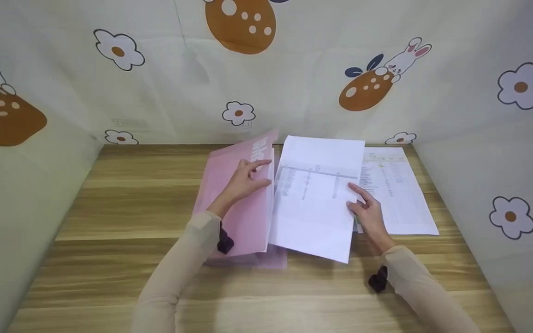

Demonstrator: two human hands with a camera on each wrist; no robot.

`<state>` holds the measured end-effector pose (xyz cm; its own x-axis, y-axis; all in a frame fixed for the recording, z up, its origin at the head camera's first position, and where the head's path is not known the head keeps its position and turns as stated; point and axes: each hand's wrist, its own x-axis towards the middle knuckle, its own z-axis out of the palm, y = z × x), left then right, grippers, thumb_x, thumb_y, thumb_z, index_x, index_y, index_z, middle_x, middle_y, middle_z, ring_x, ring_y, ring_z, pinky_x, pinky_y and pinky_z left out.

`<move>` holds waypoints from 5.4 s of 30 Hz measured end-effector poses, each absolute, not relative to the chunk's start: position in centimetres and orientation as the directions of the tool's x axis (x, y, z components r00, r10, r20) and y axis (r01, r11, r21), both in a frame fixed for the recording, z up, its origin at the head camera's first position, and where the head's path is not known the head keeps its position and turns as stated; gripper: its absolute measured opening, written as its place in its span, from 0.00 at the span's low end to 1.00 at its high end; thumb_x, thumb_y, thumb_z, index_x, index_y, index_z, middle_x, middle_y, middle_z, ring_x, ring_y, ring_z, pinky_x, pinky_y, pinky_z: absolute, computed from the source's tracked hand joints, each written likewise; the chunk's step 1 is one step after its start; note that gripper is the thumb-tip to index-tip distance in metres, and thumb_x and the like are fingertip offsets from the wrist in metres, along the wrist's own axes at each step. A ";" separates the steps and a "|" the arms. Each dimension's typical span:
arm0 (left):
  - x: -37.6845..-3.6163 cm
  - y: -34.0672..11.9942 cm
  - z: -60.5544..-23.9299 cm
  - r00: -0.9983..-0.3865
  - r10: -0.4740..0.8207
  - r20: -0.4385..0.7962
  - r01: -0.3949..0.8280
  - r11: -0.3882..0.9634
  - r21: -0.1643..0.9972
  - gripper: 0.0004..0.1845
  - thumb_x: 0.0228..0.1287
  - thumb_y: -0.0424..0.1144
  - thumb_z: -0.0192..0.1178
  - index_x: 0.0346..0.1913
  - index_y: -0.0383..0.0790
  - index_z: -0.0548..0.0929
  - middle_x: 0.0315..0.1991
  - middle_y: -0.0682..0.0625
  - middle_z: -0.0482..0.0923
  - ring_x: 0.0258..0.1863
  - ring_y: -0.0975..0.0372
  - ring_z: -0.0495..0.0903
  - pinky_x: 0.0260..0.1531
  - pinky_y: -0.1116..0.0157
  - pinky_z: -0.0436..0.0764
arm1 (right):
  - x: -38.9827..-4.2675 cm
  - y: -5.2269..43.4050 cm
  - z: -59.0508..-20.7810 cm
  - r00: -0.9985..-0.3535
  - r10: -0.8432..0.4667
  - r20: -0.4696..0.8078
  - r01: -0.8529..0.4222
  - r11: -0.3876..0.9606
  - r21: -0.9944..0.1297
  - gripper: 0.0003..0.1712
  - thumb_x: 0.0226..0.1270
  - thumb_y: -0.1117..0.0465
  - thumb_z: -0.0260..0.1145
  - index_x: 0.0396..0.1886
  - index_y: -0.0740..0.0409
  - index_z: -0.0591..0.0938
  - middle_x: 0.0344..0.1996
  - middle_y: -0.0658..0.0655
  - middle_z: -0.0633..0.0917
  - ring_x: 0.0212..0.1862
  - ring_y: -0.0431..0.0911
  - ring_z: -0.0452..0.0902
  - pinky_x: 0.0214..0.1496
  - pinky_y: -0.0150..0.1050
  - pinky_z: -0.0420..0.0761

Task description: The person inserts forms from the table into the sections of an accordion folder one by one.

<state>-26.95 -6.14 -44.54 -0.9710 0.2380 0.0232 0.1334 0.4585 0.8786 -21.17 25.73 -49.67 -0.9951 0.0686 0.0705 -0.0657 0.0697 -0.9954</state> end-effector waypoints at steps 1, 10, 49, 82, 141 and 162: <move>-26.9 -6.1 -44.5 -0.971 0.238 0.026 0.136 0.456 0.879 0.26 0.50 0.40 0.64 0.56 0.53 0.74 0.37 0.46 0.58 0.39 0.57 0.60 0.31 0.64 0.63 | -21.2 25.6 -49.7 -0.996 0.064 0.061 -0.057 0.069 -0.996 0.27 0.56 0.75 0.55 0.58 0.62 0.69 0.56 0.57 0.68 0.35 0.42 0.75 0.33 0.31 0.74; -26.9 -6.1 -44.6 -0.970 0.241 0.034 0.145 0.462 0.875 0.26 0.49 0.41 0.63 0.56 0.54 0.74 0.36 0.46 0.58 0.39 0.58 0.61 0.31 0.65 0.64 | -21.5 24.8 -49.9 -0.999 0.022 -0.033 0.034 0.073 -0.997 0.28 0.56 0.74 0.55 0.59 0.60 0.68 0.59 0.56 0.65 0.46 0.45 0.69 0.39 0.32 0.72; -27.0 -6.1 -44.8 -0.962 0.262 0.077 0.193 0.449 0.873 0.26 0.49 0.40 0.63 0.55 0.51 0.74 0.36 0.44 0.59 0.38 0.56 0.61 0.33 0.62 0.63 | -23.7 18.3 -50.7 -0.983 -0.056 -0.172 0.176 -0.070 -0.982 0.28 0.52 0.73 0.56 0.56 0.58 0.71 0.55 0.57 0.69 0.48 0.50 0.71 0.43 0.39 0.72; -27.1 -5.9 -44.9 -0.965 0.249 0.079 0.190 0.463 0.866 0.26 0.49 0.39 0.64 0.55 0.49 0.75 0.35 0.46 0.59 0.38 0.56 0.61 0.33 0.62 0.63 | -24.1 15.6 -51.8 -0.989 -0.104 -0.104 0.111 -0.057 -0.992 0.32 0.50 0.76 0.55 0.59 0.60 0.68 0.52 0.62 0.72 0.44 0.51 0.73 0.40 0.39 0.73; -27.0 -5.7 -44.9 -0.964 0.246 0.103 0.215 0.488 0.846 0.27 0.47 0.41 0.64 0.55 0.49 0.75 0.35 0.46 0.59 0.38 0.57 0.62 0.33 0.63 0.64 | -20.2 13.3 -48.2 -0.956 -0.274 -0.104 0.059 0.168 -0.984 0.17 0.52 0.78 0.55 0.45 0.78 0.73 0.45 0.69 0.75 0.37 0.51 0.76 0.38 0.44 0.75; -27.1 -5.8 -45.0 -0.962 0.244 0.121 0.229 0.484 0.844 0.27 0.47 0.40 0.64 0.55 0.49 0.75 0.35 0.46 0.60 0.37 0.57 0.62 0.33 0.63 0.64 | -22.6 11.9 -51.2 -0.947 -0.302 -0.108 0.072 0.128 -0.989 0.22 0.53 0.72 0.58 0.51 0.72 0.72 0.43 0.63 0.78 0.26 0.41 0.74 0.29 0.34 0.74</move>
